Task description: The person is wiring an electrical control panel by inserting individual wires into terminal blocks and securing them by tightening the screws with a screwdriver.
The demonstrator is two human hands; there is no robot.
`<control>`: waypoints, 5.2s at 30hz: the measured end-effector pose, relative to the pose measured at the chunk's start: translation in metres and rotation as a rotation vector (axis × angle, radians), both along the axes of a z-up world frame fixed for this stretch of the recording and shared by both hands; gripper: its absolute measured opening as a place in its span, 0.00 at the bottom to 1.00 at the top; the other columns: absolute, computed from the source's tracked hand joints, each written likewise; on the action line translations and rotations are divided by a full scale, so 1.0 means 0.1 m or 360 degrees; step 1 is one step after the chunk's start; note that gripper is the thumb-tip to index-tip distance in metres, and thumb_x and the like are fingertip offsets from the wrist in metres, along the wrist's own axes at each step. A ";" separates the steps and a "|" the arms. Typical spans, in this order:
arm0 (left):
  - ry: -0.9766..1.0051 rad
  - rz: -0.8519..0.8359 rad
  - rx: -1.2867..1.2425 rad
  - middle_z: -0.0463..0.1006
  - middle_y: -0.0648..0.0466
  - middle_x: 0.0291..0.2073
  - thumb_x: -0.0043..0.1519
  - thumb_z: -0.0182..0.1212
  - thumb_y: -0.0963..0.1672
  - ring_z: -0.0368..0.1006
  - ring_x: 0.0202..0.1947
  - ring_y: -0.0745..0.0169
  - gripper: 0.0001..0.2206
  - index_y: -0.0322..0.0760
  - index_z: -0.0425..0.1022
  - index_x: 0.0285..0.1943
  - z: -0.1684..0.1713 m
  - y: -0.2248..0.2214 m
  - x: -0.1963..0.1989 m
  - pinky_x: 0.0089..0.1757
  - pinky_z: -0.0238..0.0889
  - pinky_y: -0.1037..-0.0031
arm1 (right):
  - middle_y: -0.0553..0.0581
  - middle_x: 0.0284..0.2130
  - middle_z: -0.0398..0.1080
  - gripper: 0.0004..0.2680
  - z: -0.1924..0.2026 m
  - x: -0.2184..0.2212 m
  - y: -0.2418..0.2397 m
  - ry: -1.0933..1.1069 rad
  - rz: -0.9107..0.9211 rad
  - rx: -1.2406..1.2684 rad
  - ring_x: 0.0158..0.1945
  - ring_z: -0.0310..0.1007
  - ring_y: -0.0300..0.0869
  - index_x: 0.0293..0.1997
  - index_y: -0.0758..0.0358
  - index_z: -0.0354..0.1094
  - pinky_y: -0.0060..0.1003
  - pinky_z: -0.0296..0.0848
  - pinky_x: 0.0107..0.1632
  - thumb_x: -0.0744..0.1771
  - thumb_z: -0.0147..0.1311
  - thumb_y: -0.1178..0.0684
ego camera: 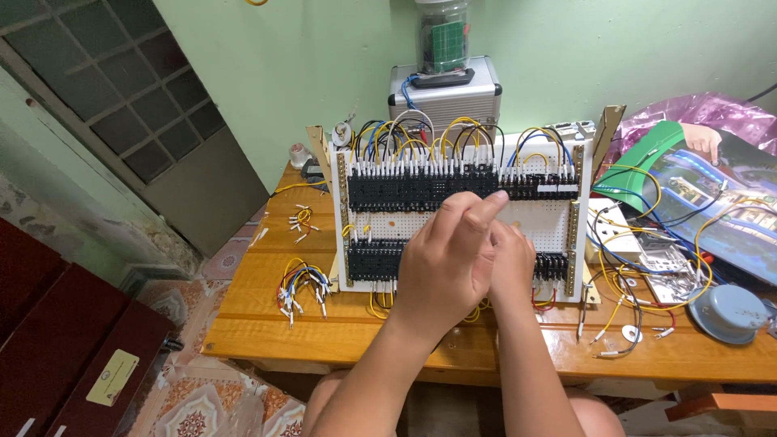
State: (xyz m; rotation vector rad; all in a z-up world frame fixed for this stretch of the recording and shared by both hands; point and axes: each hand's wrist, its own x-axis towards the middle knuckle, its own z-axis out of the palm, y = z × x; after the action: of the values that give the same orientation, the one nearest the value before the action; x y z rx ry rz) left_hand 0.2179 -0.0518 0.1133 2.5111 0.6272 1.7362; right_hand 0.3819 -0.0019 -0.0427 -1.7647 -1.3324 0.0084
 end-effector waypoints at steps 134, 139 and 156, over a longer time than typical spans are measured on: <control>-0.0449 -0.0119 0.0369 0.76 0.48 0.44 0.63 0.55 0.41 0.78 0.43 0.50 0.11 0.47 0.72 0.54 -0.82 -0.13 -0.34 0.43 0.75 0.63 | 0.57 0.34 0.77 0.09 0.89 -0.32 -0.54 0.0661 0.0331 0.0850 0.38 0.76 0.41 0.48 0.59 0.78 0.33 0.75 0.44 0.66 0.60 0.66; -0.0793 -0.0514 -0.0632 0.67 0.52 0.37 0.64 0.49 0.45 0.65 0.26 0.69 0.11 0.39 0.66 0.53 -0.67 -0.17 -0.42 0.30 0.65 0.80 | 0.56 0.35 0.78 0.10 1.22 -0.28 -0.84 0.0181 0.0564 0.1120 0.41 0.77 0.44 0.44 0.61 0.81 0.36 0.73 0.50 0.64 0.63 0.70; -0.0910 -0.0772 -0.1546 0.78 0.46 0.18 0.65 0.63 0.40 0.64 0.11 0.74 0.06 0.27 0.79 0.40 -0.74 -0.08 -0.38 0.19 0.58 0.84 | 0.54 0.31 0.76 0.07 1.40 -0.49 -1.09 0.0008 0.0706 0.0787 0.33 0.76 0.41 0.41 0.58 0.80 0.34 0.79 0.40 0.64 0.64 0.65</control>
State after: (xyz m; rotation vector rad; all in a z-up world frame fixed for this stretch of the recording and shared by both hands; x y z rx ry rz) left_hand 0.1798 -0.0596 0.0389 1.2959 0.5463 1.3614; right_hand 0.3330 -0.1110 0.0969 -1.0399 -1.5412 -0.0653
